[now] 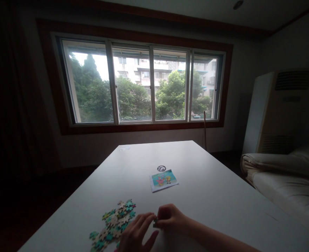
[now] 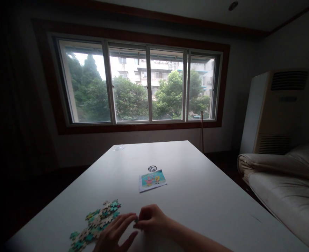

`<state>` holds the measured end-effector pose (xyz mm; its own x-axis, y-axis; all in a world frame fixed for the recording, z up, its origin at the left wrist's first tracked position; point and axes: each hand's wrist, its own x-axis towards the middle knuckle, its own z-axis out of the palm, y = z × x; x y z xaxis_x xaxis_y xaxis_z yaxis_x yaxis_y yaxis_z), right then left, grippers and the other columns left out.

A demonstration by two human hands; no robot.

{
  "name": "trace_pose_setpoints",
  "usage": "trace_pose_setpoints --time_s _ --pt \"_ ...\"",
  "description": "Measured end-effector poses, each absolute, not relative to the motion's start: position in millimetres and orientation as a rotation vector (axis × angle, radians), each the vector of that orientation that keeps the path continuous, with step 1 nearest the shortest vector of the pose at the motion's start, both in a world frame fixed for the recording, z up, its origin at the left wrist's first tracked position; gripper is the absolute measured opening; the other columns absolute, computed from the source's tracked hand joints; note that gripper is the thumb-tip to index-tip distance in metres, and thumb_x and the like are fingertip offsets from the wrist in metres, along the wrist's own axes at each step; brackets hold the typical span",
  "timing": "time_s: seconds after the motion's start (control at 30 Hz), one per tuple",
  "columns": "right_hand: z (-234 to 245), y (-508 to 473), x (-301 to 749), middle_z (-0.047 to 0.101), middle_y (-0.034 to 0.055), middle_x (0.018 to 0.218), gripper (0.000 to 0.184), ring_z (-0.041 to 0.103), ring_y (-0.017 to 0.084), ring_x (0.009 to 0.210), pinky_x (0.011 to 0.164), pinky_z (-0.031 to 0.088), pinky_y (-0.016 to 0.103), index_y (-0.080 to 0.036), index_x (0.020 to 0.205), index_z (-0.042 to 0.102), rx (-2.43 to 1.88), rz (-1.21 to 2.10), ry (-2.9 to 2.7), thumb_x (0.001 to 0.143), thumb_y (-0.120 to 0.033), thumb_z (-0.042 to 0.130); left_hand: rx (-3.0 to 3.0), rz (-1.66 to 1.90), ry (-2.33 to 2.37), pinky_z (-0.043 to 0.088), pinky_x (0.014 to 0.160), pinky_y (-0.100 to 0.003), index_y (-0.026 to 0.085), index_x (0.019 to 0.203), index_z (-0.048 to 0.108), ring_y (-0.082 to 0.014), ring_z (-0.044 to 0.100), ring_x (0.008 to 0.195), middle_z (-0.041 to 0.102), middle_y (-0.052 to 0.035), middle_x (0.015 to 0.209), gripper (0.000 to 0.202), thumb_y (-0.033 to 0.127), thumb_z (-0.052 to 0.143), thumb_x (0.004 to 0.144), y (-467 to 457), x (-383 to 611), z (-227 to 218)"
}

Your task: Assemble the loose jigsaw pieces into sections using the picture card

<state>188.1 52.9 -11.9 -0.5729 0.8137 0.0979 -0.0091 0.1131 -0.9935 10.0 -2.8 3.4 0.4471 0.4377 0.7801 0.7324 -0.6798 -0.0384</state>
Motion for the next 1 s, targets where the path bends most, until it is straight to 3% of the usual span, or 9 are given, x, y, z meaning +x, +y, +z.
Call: trace_pose_setpoints --time_s 0.6,0.73,0.87,1.0 --pt "-16.7 54.6 186.4 0.054 -0.0031 0.050 0.047 0.045 0.008 0.048 0.048 0.032 0.021 -0.010 0.063 0.063 -0.841 1.510 -1.744 0.060 -0.056 0.072 -2.357 -1.069 -0.965 0.055 0.057 -0.021 0.022 0.090 0.061 -0.0139 0.067 0.067 0.069 -0.0012 0.078 0.029 0.036 0.036 0.095 -0.7 10.4 0.2" --pt "-13.9 56.0 188.3 0.052 -0.0041 0.050 0.046 0.044 0.007 0.046 0.048 0.034 0.021 -0.011 0.062 0.061 -0.849 1.541 -1.753 0.058 -0.056 0.073 -2.313 -0.998 -0.958 0.055 0.060 -0.021 0.022 0.096 0.062 -0.0140 0.067 0.068 0.071 -0.0014 0.081 0.028 0.033 0.036 0.095 -0.5 7.6 -0.2" --pt "-5.5 61.4 197.6 0.055 -0.0033 0.054 0.036 0.046 0.008 0.048 0.049 0.037 0.020 -0.012 0.065 0.062 -0.933 1.525 -1.886 0.064 -0.046 0.072 -2.243 -0.824 -0.990 0.057 0.068 -0.026 0.024 0.100 0.063 -0.0190 0.069 0.082 0.072 -0.0025 0.096 0.022 0.033 0.047 0.088 7.6 -8.0 -10.4" --pt "8.5 67.6 212.3 0.058 -0.0031 0.058 0.015 0.047 0.007 0.049 0.048 0.036 0.017 -0.013 0.073 0.065 -1.154 1.201 -2.280 0.075 -0.028 0.062 -2.173 -0.722 -1.151 0.057 0.073 -0.032 0.023 0.101 0.065 -0.0241 0.067 0.092 0.070 -0.0062 0.105 0.025 0.023 0.053 0.079 23.7 -30.0 -28.8"
